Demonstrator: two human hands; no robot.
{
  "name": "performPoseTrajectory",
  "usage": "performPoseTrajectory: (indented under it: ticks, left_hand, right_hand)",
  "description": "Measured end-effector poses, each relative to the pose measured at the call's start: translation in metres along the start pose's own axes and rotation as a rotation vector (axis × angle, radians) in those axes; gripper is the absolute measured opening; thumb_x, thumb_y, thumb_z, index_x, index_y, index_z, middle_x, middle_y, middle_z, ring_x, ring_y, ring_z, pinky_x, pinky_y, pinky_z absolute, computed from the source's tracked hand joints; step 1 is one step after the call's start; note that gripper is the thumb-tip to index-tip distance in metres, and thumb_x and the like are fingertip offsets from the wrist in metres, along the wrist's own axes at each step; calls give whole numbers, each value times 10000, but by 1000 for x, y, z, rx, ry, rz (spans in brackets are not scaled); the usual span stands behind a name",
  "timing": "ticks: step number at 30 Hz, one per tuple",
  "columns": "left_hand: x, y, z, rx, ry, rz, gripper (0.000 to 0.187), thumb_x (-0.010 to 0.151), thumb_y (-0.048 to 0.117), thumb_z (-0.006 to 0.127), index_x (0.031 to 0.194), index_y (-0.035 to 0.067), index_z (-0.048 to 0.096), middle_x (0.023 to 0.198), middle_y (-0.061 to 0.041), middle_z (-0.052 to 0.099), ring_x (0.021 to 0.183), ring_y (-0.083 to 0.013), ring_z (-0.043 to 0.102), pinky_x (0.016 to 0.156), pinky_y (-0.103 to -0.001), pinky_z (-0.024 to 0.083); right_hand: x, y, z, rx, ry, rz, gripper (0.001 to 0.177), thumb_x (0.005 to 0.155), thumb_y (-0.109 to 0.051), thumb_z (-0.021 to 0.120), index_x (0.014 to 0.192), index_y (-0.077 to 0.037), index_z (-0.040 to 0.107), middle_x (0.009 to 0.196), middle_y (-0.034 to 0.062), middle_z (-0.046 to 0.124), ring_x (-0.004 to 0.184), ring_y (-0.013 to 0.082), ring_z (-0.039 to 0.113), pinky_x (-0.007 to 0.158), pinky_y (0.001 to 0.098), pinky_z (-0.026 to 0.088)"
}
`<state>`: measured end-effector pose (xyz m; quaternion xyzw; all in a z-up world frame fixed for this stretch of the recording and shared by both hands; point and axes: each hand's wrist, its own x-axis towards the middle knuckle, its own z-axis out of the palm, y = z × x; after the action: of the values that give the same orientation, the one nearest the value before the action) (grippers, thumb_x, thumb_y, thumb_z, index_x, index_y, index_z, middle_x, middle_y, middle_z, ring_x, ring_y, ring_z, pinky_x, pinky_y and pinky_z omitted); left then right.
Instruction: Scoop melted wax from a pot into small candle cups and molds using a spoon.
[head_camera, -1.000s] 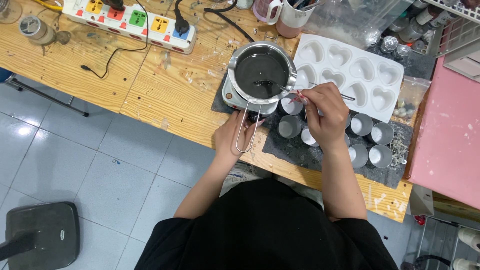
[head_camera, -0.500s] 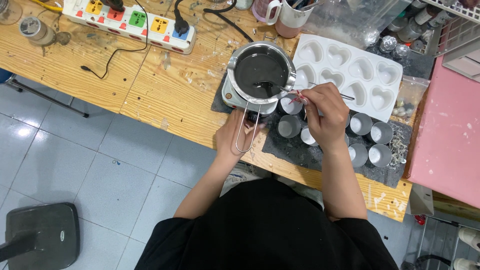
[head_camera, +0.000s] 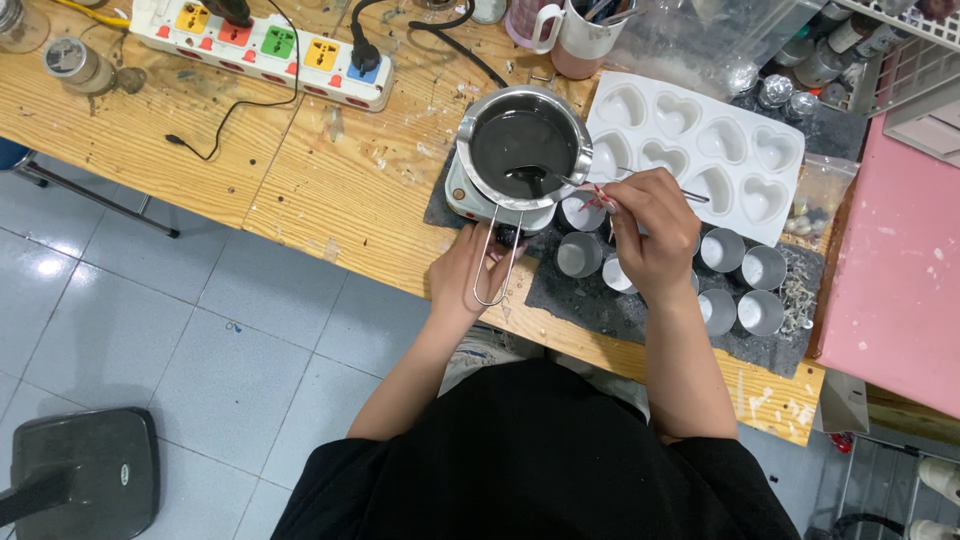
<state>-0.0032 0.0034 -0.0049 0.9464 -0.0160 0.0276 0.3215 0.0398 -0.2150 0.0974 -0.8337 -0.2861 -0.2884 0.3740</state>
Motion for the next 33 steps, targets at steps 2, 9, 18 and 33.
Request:
performPoseTrajectory:
  ticks: [2,9,18,33]
  left_hand:
    - [-5,-4,-9,-58,42,24,437,899,427,747,1132,73,642,925,-61,686,768,-223,709,518,-371,533]
    - [-17,-5,-55,-211,-37,-134,162,874,300,780,905,141,793,865,-15,740,692,-141,697,593,-298,512]
    - [-18,-29,-34,-1127,-229,-130,469,1123,373,419,1194,-26,655,1021,-111,757,792,-126,678,731,-249,548]
    - [-13,-8,-19,-1310,-609,-113,426,1114,355,373,1263,23,596,965,-104,735,777,-157,727,664,-226,511]
  right_hand:
    - [1,1,-2,22,22,-13,182,911,117,756,1044,7,698,932,125,674,880,281,646,764,367,513]
    - [6,5,-1,-75,42,-58,190,905,134,756,1056,28,708,929,143,683,869,290,649,734,372,509]
    - [-12,33,42,515,160,529,137,1112,-84,603,1132,32,673,916,85,730,709,92,658,567,218,520]
    - [-10,33,26,763,308,664,233,1137,-185,572,1114,33,649,921,100,700,694,122,642,553,265,537]
